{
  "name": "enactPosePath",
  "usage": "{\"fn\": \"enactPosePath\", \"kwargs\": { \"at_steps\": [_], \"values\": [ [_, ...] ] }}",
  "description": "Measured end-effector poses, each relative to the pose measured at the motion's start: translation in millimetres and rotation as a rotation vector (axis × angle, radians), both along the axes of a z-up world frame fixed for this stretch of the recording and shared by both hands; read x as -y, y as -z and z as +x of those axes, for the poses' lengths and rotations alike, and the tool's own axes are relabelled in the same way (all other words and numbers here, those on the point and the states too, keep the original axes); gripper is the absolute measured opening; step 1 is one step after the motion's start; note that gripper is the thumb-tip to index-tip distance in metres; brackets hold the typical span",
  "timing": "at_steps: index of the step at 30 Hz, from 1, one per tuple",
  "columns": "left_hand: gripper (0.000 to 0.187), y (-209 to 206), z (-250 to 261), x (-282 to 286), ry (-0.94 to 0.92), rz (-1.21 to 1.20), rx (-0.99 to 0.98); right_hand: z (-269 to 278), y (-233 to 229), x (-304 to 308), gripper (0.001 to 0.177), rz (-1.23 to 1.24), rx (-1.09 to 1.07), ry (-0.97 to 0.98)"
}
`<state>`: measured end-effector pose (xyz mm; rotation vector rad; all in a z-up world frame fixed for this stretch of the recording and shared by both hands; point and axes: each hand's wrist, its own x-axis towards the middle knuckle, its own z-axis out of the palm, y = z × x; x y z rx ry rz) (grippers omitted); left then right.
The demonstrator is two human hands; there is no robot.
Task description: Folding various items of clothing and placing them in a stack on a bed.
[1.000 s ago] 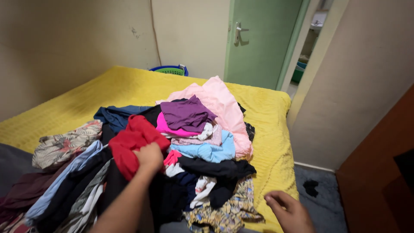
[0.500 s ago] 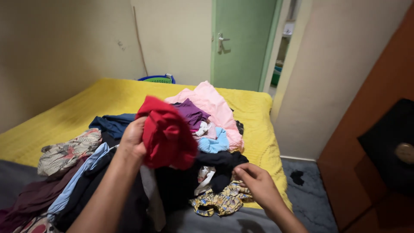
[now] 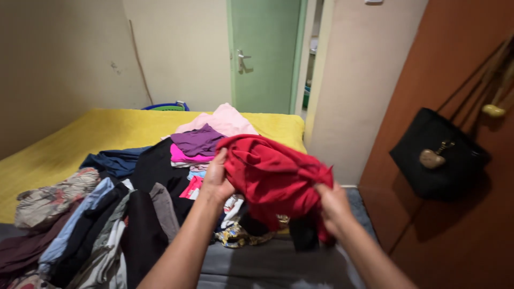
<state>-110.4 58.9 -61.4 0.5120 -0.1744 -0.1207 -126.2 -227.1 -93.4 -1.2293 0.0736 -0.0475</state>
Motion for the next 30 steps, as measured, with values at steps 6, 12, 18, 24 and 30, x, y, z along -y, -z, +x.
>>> {"fn": "enactPosePath", "kwargs": {
  "at_steps": [6, 12, 18, 24, 30],
  "values": [
    [0.044, 37.8, -39.3, -18.5, -0.218, -0.186, 0.217, 21.1, 10.4, 45.7, 0.022, -0.222, 0.474, 0.122],
    [0.053, 208.2, -35.9, -49.8, -0.225, 0.085, -0.656, 9.7, 101.5, 65.1, 0.025, -0.74, -0.02, 0.003],
    [0.092, 277.5, -20.0, -53.3, -0.909, 0.662, -0.863, -6.0, 128.9, 73.9, 0.028, -0.559, -0.29, -0.017],
    [0.119, 187.4, -73.5, 0.8, -0.852, 1.902, -0.588, -22.1, 127.8, 97.4, 0.031, -0.937, -0.218, -0.146],
    [0.106, 193.6, -79.5, 35.2, -0.17, 2.13, -0.583, -32.0, 123.9, 97.3, 0.026, -0.905, -0.393, -0.24]
  ]
}}
